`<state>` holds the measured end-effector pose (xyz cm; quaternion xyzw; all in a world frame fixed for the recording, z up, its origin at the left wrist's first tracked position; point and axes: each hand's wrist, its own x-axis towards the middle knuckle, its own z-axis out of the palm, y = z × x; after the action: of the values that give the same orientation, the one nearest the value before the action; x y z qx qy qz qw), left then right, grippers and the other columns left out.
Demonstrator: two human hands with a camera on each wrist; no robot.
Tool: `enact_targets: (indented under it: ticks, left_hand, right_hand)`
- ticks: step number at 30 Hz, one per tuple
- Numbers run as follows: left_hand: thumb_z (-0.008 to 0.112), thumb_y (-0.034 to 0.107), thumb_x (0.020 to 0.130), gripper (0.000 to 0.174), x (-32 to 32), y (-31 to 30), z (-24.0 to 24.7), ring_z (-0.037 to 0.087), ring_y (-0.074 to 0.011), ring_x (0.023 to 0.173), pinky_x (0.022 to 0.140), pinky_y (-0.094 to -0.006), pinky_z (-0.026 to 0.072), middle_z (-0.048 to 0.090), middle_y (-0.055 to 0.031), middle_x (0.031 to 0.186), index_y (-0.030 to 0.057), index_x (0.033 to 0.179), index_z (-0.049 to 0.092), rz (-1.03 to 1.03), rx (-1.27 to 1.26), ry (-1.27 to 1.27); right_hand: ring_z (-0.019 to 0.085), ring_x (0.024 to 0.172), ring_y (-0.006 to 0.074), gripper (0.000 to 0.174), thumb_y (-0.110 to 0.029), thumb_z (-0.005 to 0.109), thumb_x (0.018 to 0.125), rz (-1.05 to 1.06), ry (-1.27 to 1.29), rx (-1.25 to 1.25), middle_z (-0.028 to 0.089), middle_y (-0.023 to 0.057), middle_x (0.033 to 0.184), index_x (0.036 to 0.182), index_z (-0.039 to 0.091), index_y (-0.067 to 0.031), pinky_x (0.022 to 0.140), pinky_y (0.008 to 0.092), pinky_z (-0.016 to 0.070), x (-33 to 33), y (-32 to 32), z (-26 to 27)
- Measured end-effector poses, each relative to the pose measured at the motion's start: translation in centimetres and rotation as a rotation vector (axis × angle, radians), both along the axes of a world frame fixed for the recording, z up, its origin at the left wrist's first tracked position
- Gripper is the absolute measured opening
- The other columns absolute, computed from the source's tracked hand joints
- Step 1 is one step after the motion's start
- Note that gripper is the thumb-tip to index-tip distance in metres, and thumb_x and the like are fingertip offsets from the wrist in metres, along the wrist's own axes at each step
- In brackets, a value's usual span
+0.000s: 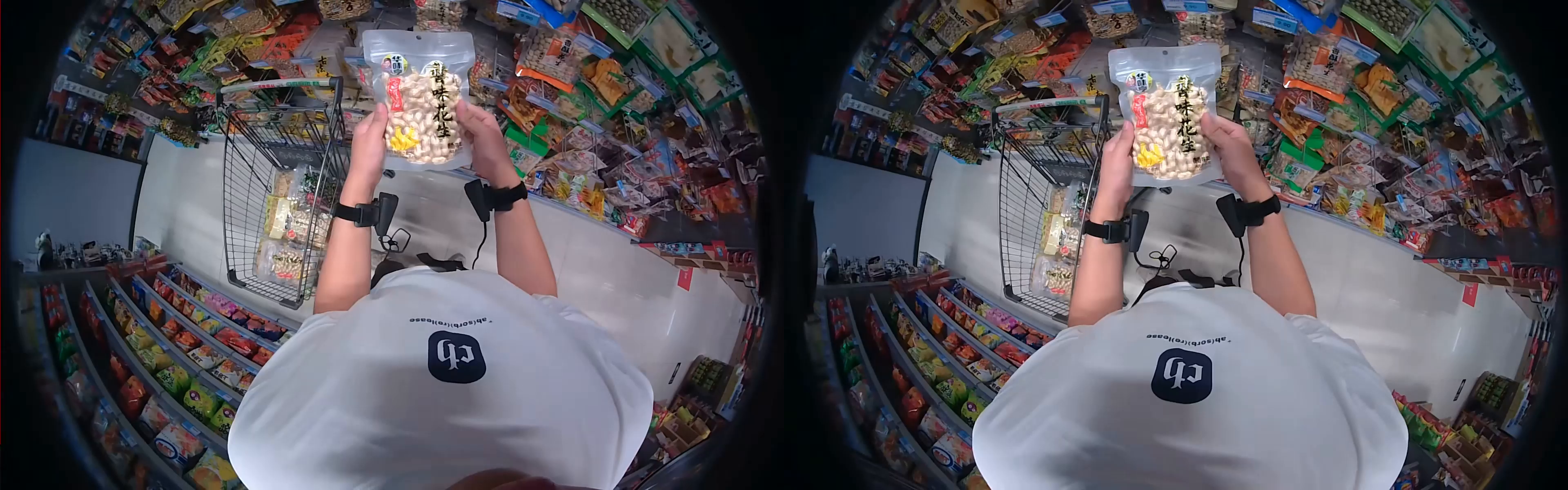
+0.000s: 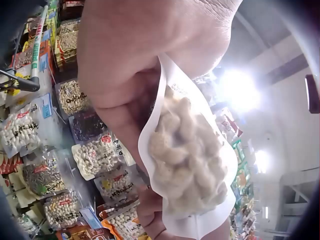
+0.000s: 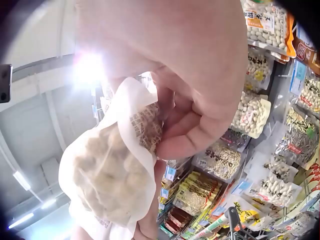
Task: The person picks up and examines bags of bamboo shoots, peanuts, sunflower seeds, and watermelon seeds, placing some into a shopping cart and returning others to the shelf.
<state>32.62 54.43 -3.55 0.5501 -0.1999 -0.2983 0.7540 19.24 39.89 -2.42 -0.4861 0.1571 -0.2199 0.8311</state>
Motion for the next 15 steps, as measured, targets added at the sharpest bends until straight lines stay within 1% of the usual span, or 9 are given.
enact_targets:
  ticks: [2, 4, 6, 7, 10, 14, 15]
  left_hand:
    - [0.042, 0.038, 0.101, 0.047, -1.1, -1.3, -0.4, 0.057, -0.0094, 0.092, 0.084, -0.0248, 0.0434, 0.065, -0.0058, 0.104, -0.0040, 0.108, 0.062, -0.025, 0.007, -0.004]
    - [0.042, 0.038, 0.101, 0.048, -2.1, -1.9, -0.7, 0.057, -0.0093, 0.092, 0.084, -0.0246, 0.0436, 0.065, -0.0058, 0.104, -0.0041, 0.109, 0.062, -0.057, 0.014, -0.012]
    - [0.042, 0.038, 0.101, 0.048, -2.8, -2.6, -0.6, 0.058, -0.0094, 0.093, 0.084, -0.0246, 0.0441, 0.065, -0.0062, 0.105, -0.0043, 0.111, 0.062, -0.084, -0.001, 0.030]
    - [0.042, 0.038, 0.101, 0.048, -3.1, -2.9, -0.5, 0.058, -0.0094, 0.093, 0.084, -0.0246, 0.0441, 0.065, -0.0062, 0.105, -0.0043, 0.111, 0.062, -0.095, 0.003, 0.031]
    - [0.041, 0.039, 0.101, 0.049, -3.6, -3.5, 0.3, 0.059, -0.0098, 0.094, 0.084, -0.0252, 0.0445, 0.065, -0.0070, 0.105, -0.0045, 0.111, 0.061, -0.114, -0.031, 0.080]
    - [0.043, 0.038, 0.101, 0.047, -3.1, -3.6, 1.1, 0.059, -0.0096, 0.093, 0.083, -0.0247, 0.0446, 0.066, -0.0061, 0.103, -0.0043, 0.110, 0.062, -0.142, -0.036, 0.034]
    - [0.043, 0.037, 0.101, 0.047, -2.9, -3.6, 1.2, 0.058, -0.0090, 0.091, 0.082, -0.0241, 0.0443, 0.066, -0.0050, 0.102, -0.0043, 0.109, 0.063, -0.146, -0.039, 0.018]
  right_hand:
    - [0.052, 0.081, 0.0010, 0.033, -0.031, 0.058, 0.095, -0.013, 0.027, -0.010, 0.061, -0.0052, 0.092, 0.108, 0.063, -0.0007, 0.072, 0.0186, 0.0412, -1.3, -1.8, -1.4]
    - [0.052, 0.083, 0.0014, 0.034, -0.031, 0.058, 0.095, -0.032, 0.050, -0.018, 0.061, -0.0048, 0.093, 0.109, 0.063, -0.0005, 0.074, 0.0187, 0.0412, -2.6, -2.3, -1.8]
    - [0.053, 0.087, 0.0027, 0.036, -0.032, 0.058, 0.095, -0.063, 0.001, -0.040, 0.062, -0.0037, 0.096, 0.112, 0.062, -0.0001, 0.079, 0.0197, 0.0417, -3.5, -2.6, -1.6]
    - [0.053, 0.087, 0.0027, 0.036, -0.032, 0.058, 0.095, -0.074, 0.002, -0.036, 0.062, -0.0037, 0.096, 0.112, 0.062, -0.0001, 0.079, 0.0197, 0.0417, -3.8, -2.6, -1.3]
    - [0.055, 0.096, 0.0049, 0.039, -0.032, 0.059, 0.094, -0.085, 0.005, 0.001, 0.062, -0.0010, 0.105, 0.115, 0.060, 0.0008, 0.086, 0.0219, 0.0418, -4.2, -2.8, -1.0]
    - [0.054, 0.095, 0.0055, 0.039, -0.033, 0.059, 0.094, -0.124, 0.010, -0.020, 0.062, -0.0021, 0.102, 0.117, 0.059, -0.0019, 0.085, 0.0229, 0.0428, -3.8, -2.4, -0.2]
    - [0.054, 0.096, 0.0083, 0.043, -0.035, 0.060, 0.093, -0.181, 0.117, -0.152, 0.060, 0.0013, 0.107, 0.121, 0.056, -0.0032, 0.086, 0.0249, 0.0433, -3.2, -2.6, -0.6]
